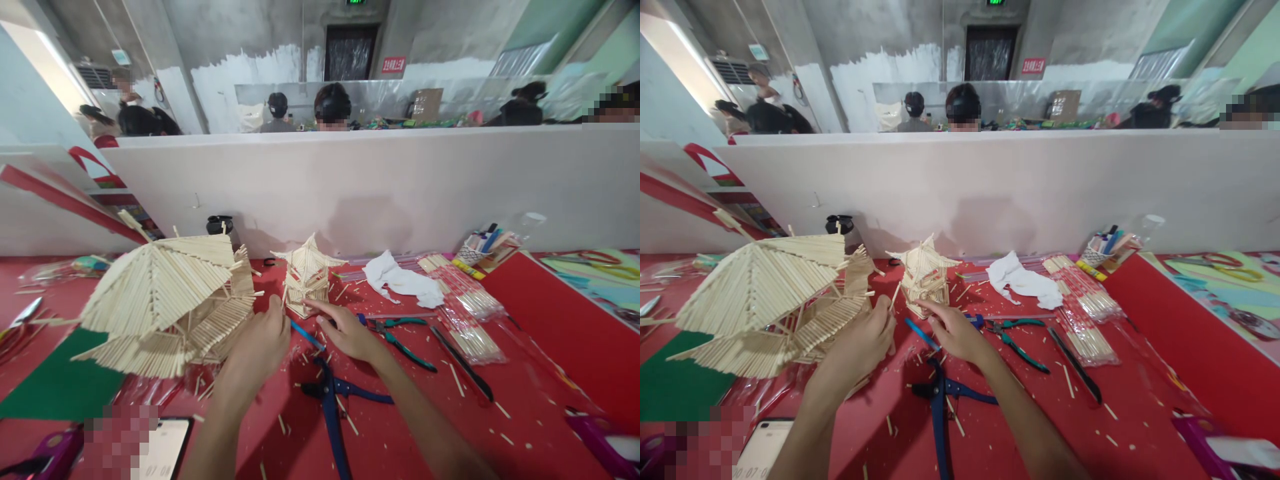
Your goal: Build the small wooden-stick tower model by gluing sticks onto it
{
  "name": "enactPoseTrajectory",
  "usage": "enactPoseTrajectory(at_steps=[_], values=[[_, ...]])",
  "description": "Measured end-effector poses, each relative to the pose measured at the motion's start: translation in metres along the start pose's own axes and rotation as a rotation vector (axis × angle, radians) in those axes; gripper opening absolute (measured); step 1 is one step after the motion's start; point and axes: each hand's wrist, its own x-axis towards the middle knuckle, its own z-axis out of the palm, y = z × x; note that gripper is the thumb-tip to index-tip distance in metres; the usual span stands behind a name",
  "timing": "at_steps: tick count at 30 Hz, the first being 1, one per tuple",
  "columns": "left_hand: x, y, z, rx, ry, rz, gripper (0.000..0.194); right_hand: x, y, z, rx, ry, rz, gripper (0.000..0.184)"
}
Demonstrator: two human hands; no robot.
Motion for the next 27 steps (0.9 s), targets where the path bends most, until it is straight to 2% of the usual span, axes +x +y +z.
enactPoseTrajectory(at_steps=[4, 10, 16, 23, 27], values=[[0.002, 0.005, -0.002, 0.106, -0.044, 0.030, 0.030, 0.000, 0.003, 0.001, 0.022, 0.001, 0.026, 0.045], [0.008, 0.014, -0.010, -0.152, -0.028, -0.181, 0.033, 0.000, 0.008, 0.003, 0.088, 0.019, 0.032, 0.044], [0.010, 0.003, -0.001, -0.302, 0.034, -0.166, 0.024, 0.002, 0.005, 0.003, 0.176, 0.013, 0.043, 0.044], [0.011, -0.004, 0.007, -0.411, -0.023, -0.130, 0.019, 0.001, 0.007, 0.003, 0.197, 0.016, 0.022, 0.045], [0.012, -0.003, 0.005, -0.349, -0.067, -0.137, 0.014, 0.001, 0.006, 0.003, 0.192, 0.014, 0.026, 0.045]])
